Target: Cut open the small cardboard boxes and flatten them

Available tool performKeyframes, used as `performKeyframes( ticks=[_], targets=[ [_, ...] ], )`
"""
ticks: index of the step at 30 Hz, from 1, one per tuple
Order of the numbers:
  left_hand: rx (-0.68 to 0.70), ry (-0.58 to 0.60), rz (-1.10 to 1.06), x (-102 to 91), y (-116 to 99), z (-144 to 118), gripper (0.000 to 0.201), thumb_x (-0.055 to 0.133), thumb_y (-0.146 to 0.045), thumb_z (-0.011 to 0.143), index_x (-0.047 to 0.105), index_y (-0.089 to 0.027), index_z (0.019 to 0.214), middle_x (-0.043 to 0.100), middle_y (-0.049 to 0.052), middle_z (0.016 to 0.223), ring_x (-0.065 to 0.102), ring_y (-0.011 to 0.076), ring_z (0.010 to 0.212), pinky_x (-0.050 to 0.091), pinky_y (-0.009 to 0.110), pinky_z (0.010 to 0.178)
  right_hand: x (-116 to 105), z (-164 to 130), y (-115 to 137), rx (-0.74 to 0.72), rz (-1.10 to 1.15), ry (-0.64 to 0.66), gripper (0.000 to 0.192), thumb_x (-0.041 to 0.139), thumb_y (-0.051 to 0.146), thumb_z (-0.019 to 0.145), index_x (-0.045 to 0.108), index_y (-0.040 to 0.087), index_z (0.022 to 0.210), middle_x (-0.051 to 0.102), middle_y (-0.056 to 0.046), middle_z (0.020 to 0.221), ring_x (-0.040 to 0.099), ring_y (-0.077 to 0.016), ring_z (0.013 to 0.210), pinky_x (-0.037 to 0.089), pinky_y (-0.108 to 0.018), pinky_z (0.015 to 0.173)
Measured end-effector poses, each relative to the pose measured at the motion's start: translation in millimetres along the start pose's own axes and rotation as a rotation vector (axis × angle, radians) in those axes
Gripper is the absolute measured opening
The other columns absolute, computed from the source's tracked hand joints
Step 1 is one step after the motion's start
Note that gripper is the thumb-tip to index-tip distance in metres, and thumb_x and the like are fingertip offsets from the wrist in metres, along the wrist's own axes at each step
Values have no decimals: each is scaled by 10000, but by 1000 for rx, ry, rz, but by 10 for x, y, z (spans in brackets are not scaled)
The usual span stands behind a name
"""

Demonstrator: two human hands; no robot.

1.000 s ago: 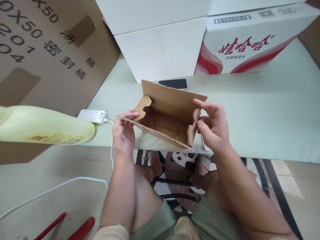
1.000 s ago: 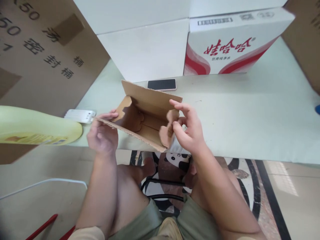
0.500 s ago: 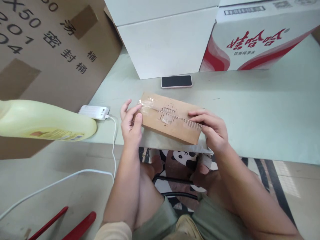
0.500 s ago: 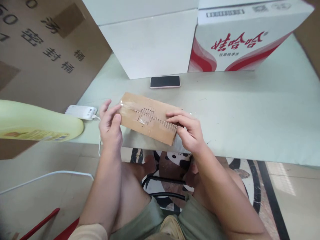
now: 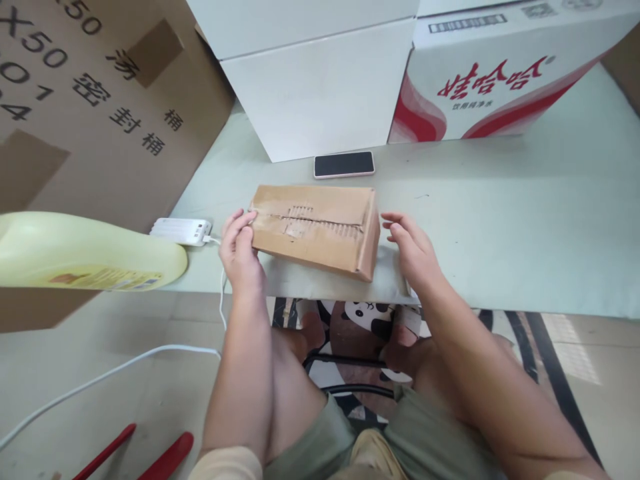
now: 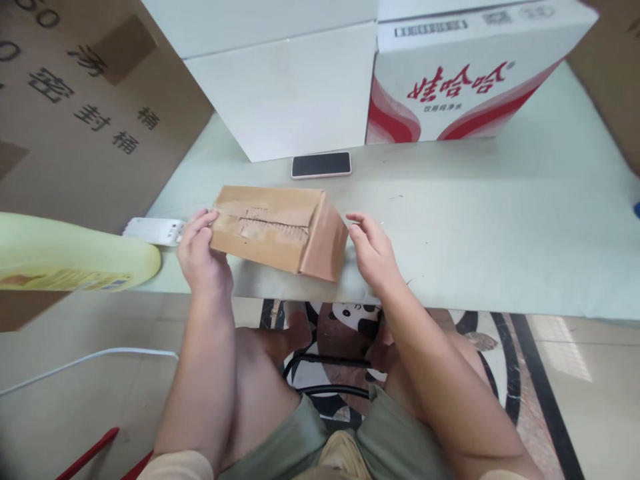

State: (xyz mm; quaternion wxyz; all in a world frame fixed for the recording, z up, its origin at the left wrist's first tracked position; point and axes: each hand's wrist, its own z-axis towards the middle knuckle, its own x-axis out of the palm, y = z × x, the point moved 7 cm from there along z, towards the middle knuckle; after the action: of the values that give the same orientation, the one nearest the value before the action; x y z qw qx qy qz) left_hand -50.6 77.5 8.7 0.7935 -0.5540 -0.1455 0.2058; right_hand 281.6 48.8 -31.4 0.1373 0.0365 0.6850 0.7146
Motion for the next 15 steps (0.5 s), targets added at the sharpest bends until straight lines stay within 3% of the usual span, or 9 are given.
performKeyframes(
  ticks=[3, 5, 8, 11, 15],
  targets=[
    [-105, -72, -89, -35, 49, 7, 255, 636, -369, 774, 753, -214, 940, 673, 87, 1249, 609, 268, 1229, 538, 338, 935, 163, -23, -112, 100, 156, 175, 392, 540, 559, 929, 654, 246, 1137, 755, -52, 1005, 700, -210, 929, 556, -387, 808],
    [-143, -112, -137, -67, 72, 3, 275, 641, -393, 766, 734, -209, 947, 706, 80, 1140, 647, 248, 1143, 551, 299, 847, 252, -58, -80, 92, 266, 290, 492, 526, 613, 928, 592, 261, 1265, 764, -44, 961, 720, -211, 883, 577, -406, 810],
    [-302, -51, -180, -23, 169, -33, 304, 691, -450, 743, 703, -215, 935, 729, 51, 1018, 685, 221, 1009, 549, 261, 730, 244, -106, 140, -80, 294, 321, 620, 533, 659, 914, 490, 326, 1435, 752, -71, 1197, 703, -259, 1125, 557, -495, 969],
    [-467, 129, -189, 162, 252, -137, 376, 695, -536, 753, 702, -216, 950, 756, 55, 994, 704, 227, 966, 558, 268, 695, 239, -188, 423, -282, 205, 357, 538, 531, 647, 933, 591, 350, 1378, 590, -57, 1502, 522, -285, 1420, 435, -541, 1158],
    [-484, 247, -136, 369, 286, -287, 436, 648, -603, 787, 719, -200, 936, 779, 68, 959, 722, 244, 920, 592, 321, 726, 246, -264, 655, -460, 93, 374, 483, 550, 587, 957, 624, 361, 1378, 441, -17, 1631, 307, -277, 1564, 242, -550, 1280]
  ],
)
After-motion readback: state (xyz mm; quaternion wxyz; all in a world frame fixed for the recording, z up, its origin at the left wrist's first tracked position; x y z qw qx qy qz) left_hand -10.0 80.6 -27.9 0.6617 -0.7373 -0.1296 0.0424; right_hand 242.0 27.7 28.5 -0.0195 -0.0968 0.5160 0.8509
